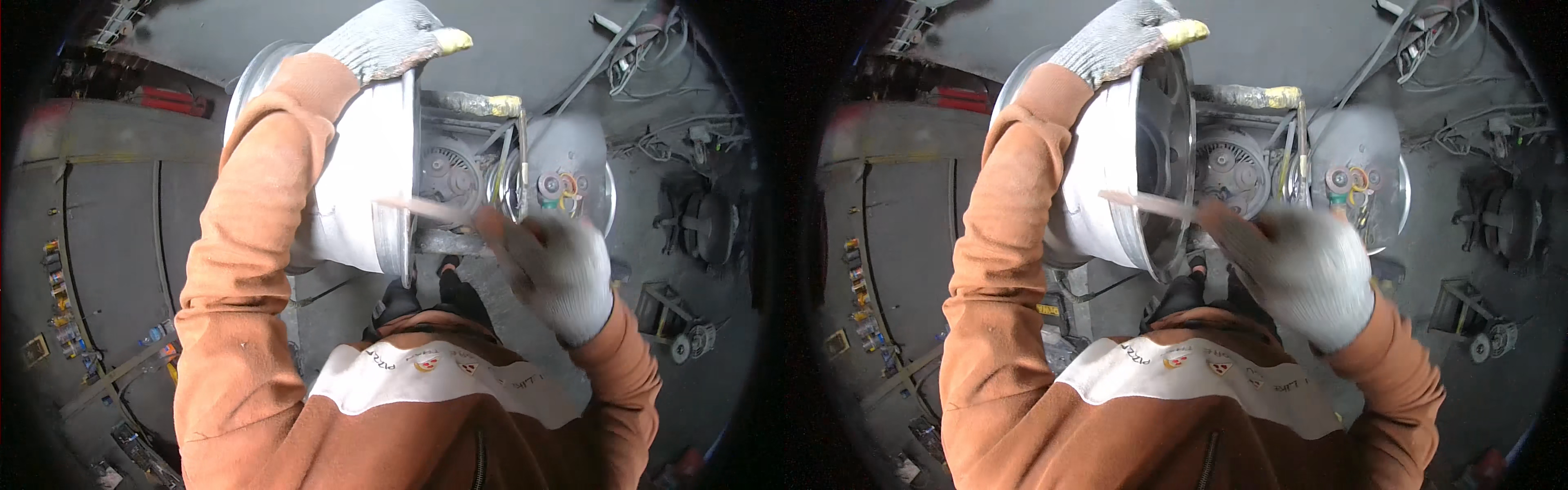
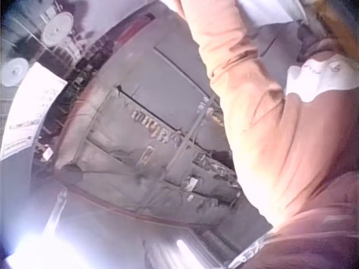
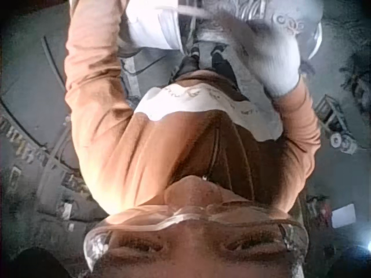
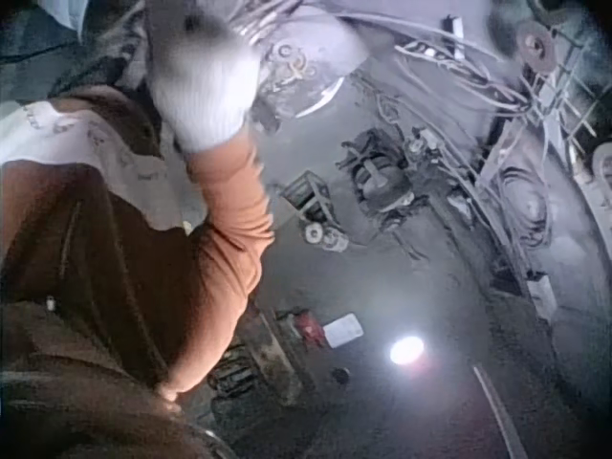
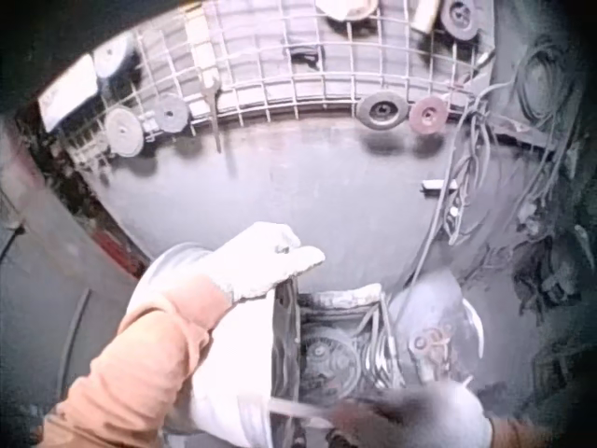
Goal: The person uses a metal file and sandpaper to smooth the surfaces of a car wheel rim. They rotate the rim on a stand while filing the outer edges and then use a piece of sandpaper on the inner areas and spokes.
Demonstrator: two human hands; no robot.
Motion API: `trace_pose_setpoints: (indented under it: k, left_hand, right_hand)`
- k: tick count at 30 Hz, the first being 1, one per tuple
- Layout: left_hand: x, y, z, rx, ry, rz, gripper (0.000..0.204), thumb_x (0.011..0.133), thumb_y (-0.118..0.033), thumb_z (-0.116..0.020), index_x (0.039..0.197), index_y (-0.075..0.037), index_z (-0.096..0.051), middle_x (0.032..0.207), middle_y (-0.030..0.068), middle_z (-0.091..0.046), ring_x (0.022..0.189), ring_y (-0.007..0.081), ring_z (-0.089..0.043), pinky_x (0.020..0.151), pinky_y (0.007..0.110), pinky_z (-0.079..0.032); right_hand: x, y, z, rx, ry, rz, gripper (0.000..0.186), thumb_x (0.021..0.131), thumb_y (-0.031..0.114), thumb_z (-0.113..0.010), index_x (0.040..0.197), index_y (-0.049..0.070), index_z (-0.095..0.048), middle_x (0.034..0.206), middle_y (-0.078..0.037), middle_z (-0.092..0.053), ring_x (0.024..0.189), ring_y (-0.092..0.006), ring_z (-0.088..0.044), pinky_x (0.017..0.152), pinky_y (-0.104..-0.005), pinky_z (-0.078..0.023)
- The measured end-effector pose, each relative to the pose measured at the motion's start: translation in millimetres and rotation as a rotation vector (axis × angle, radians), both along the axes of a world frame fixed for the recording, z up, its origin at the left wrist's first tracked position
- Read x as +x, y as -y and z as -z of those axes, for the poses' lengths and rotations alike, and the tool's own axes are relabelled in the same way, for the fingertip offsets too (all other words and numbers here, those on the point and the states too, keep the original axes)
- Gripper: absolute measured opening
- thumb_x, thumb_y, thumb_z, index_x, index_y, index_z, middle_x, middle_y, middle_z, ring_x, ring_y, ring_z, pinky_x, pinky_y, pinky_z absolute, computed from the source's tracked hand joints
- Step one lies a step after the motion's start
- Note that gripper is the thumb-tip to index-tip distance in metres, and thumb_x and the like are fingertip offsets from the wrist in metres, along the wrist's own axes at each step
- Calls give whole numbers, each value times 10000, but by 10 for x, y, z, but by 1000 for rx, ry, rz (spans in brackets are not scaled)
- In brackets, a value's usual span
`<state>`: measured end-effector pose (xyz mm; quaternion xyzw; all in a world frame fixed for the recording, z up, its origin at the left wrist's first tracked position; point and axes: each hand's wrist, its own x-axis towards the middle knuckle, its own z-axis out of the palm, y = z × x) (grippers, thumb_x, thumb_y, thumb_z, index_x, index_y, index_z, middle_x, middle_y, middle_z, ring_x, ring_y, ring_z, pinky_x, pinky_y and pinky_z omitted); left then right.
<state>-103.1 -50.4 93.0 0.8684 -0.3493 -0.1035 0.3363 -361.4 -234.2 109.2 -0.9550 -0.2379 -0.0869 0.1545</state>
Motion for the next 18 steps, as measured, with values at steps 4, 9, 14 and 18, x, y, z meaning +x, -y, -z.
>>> trace_pose_setpoints:
  k: [4, 9, 14, 18]
  left_hand:
    - [-48, 55, -68, 85, -76, 75, 530, 980, -474, -666, 703, -22, -661, 554, 82, -528, 513, 173, -468, 516, 388, -403]
    - [32, 11, -42, 153, -36, -31, 465, 1046, -421, -501, 1061, -40, -767, 986, 161, -752, 937, 276, -686, 909, 375, -516]
    - [215, -312, 372, 17, 560, 145, 395, 1037, -370, -505, 1186, -68, -713, 1207, 151, -695, 1153, 338, -631, 1030, 408, -482]
    - [-769, -205, 13, 81, 594, 164, 288, 1004, -273, -561, 1131, -65, -713, 1319, 130, -648, 1315, 349, -544, 1105, 448, -447]
  right_hand:
    - [-23, 17, 36, 59, -147, 78, 339, 840, 143, -736, 1171, 201, -701, 693, -53, -541, 571, -263, -602, 490, -383, -471]
    - [225, -271, 124, 237, 135, 236, 289, 874, 128, -732, 1154, 198, -733, 737, -46, -622, 653, -242, -650, 588, -333, -536]
    - [-193, -264, 296, 782, 114, 393, 288, 941, 71, -724, 1228, 39, -721, 932, -95, -762, 801, -131, -715, 735, -248, -555]
    - [-511, -188, 363, 1000, -16, 609, 316, 992, 32, -657, 1276, -106, -648, 1160, -137, -728, 986, -135, -687, 860, -264, -544]
